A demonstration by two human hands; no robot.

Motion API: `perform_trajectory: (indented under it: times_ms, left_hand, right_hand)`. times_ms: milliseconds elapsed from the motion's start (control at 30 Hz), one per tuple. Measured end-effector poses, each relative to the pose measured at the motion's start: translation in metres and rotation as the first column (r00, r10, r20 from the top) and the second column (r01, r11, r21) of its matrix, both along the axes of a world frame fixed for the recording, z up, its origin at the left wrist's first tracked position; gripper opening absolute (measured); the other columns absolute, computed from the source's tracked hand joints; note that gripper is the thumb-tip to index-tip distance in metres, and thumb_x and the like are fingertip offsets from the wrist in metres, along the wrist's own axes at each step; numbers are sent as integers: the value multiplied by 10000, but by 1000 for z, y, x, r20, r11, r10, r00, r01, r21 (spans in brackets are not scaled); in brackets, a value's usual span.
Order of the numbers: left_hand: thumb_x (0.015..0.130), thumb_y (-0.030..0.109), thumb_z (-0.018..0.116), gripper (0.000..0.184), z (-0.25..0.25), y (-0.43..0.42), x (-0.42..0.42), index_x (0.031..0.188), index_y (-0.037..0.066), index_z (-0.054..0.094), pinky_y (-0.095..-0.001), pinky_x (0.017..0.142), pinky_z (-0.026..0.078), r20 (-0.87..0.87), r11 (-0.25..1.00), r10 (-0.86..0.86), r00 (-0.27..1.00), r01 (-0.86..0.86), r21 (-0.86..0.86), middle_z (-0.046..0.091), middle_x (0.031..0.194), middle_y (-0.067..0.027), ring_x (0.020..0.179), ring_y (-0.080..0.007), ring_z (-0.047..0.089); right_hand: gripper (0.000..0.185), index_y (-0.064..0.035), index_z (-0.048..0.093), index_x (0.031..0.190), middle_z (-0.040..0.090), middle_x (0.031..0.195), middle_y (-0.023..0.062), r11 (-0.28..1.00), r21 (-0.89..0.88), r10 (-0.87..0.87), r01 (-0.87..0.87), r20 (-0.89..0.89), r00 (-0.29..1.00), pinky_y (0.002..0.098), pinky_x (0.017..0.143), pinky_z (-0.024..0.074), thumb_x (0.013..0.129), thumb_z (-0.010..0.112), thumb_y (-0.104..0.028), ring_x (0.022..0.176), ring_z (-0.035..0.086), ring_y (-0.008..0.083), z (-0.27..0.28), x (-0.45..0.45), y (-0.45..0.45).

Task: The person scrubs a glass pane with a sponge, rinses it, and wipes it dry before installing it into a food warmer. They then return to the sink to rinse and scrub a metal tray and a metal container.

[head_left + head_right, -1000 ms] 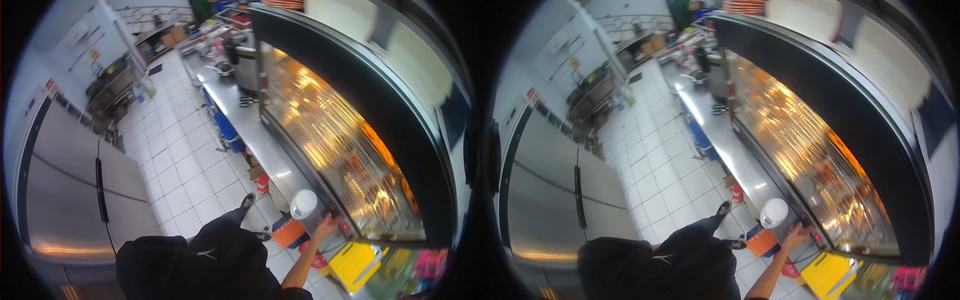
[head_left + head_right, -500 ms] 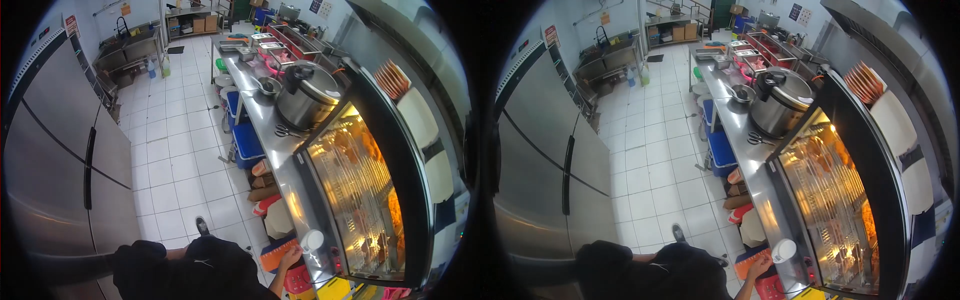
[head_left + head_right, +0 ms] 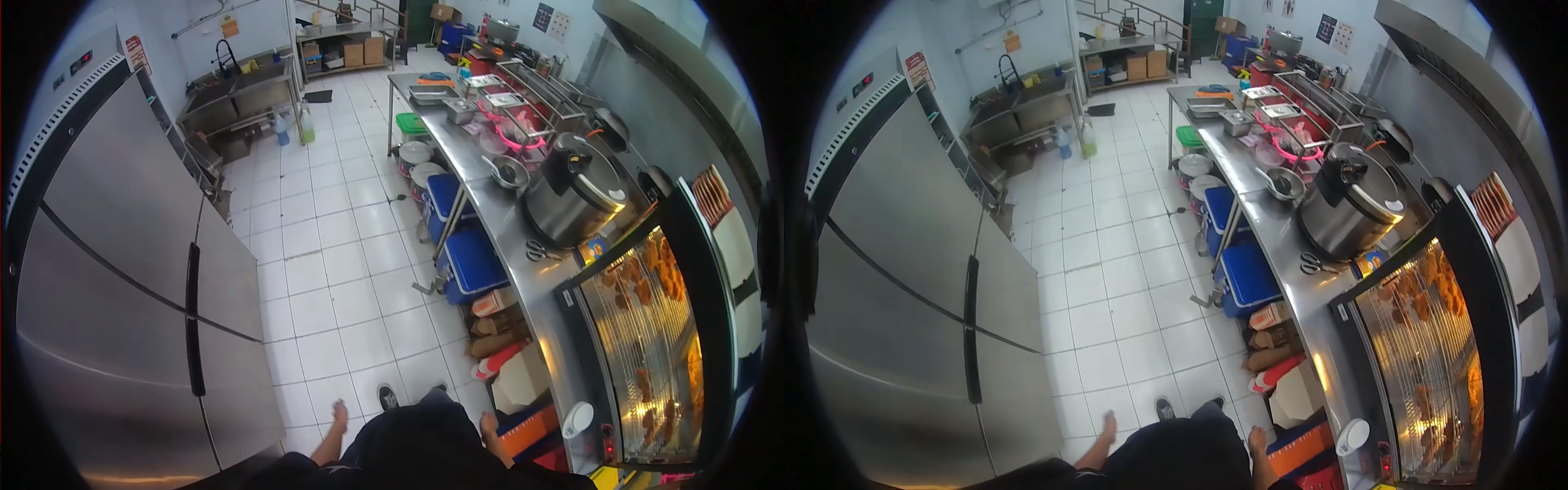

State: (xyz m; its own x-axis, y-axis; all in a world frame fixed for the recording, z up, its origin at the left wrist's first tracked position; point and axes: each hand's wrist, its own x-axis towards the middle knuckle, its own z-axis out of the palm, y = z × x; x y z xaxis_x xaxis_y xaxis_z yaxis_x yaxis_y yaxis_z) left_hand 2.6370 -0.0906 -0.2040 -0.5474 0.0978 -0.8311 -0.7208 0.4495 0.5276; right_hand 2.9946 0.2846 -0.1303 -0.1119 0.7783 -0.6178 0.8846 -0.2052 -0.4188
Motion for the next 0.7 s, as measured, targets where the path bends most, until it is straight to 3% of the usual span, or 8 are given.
perform_trajectory:
  times_ms: [267, 433, 467, 500, 533, 600, 633, 700]
  left_hand:
    - [921, 417, 470, 468, -23, 10, -33, 1269, 106, 510, -490, 862, 500, -81, 499, -866, 494, 864, -60, 582, 1238, -177, 1117, -370, 572]
    - [904, 390, 514, 424, -12, 38, -138, 1199, 93, 583, -451, 837, 535, -5, -243, -969, -245, 961, -131, 620, 1193, -175, 1112, -363, 595]
    - [889, 283, 558, 331, 3, 27, -168, 1129, 63, 617, -446, 681, 566, -221, -107, -962, -163, 964, -242, 671, 1015, -145, 895, -343, 664]
    - [876, 223, 570, 272, 5, 26, -187, 1079, 49, 621, -425, 643, 557, -150, 300, -951, 270, 923, -242, 660, 929, -126, 763, -325, 653]
    - [876, 223, 570, 272, 18, 26, -189, 1079, 49, 621, -425, 643, 557, -121, 269, -962, 246, 935, -233, 660, 929, -126, 763, -325, 653]
    - [904, 285, 486, 402, 54, 61, -266, 1233, 60, 531, -439, 711, 519, 105, 869, -485, 868, 491, -54, 648, 1031, -120, 870, -299, 638]
    - [918, 317, 444, 468, 75, 72, -267, 1311, 65, 486, -446, 746, 499, 230, 992, -97, 968, 114, -59, 642, 1082, -117, 923, -286, 631]
    - [919, 354, 436, 496, 100, 95, -308, 1312, 54, 482, -454, 806, 485, 114, 987, -152, 982, 157, -32, 628, 1161, -137, 936, -296, 635]
  right_hand:
    - [636, 32, 404, 1409, 488, 1404, 154, 470, -858, -419, -209, -425, 803, 347, 1118, 327, 1034, 308, -472, 1274, 481, 258, 0, -150, 7]
    - [655, 28, 413, 1407, 462, 1426, 162, 643, -696, -292, -320, -609, 738, 349, 1135, 297, 1029, 295, -495, 1316, 429, 243, -7, -261, 41]
    - [689, 41, 402, 1408, 454, 1432, 167, 759, -519, -63, -393, -659, 749, 349, 1138, 290, 1025, 277, -517, 1319, 423, 243, 5, -288, 51]
    - [755, 72, 405, 1392, 416, 1460, 187, 816, -483, 108, -319, -414, 904, 368, 1151, 251, 999, 290, -563, 1358, 380, 278, 10, -324, 70]
    - [826, 93, 457, 1346, 437, 1432, 239, 877, -389, 159, -282, -320, 934, 406, 1137, 266, 964, 278, -617, 1357, 390, 328, -50, -347, 84]
    - [862, 109, 501, 1285, 450, 1368, 331, 811, -528, 182, -253, -183, 966, 430, 1118, 288, 949, 224, -635, 1340, 406, 383, -4, -405, 118]
    - [789, 89, 569, 1214, 499, 1303, 338, 857, -366, 334, -363, -141, 932, 442, 1105, 309, 958, 247, -584, 1286, 454, 421, -15, -437, 130]
    - [735, 102, 625, 1117, 594, 1182, 318, 895, 7, 425, -446, -319, 847, 453, 1047, 376, 961, 289, -533, 1186, 532, 451, -28, -484, 144]
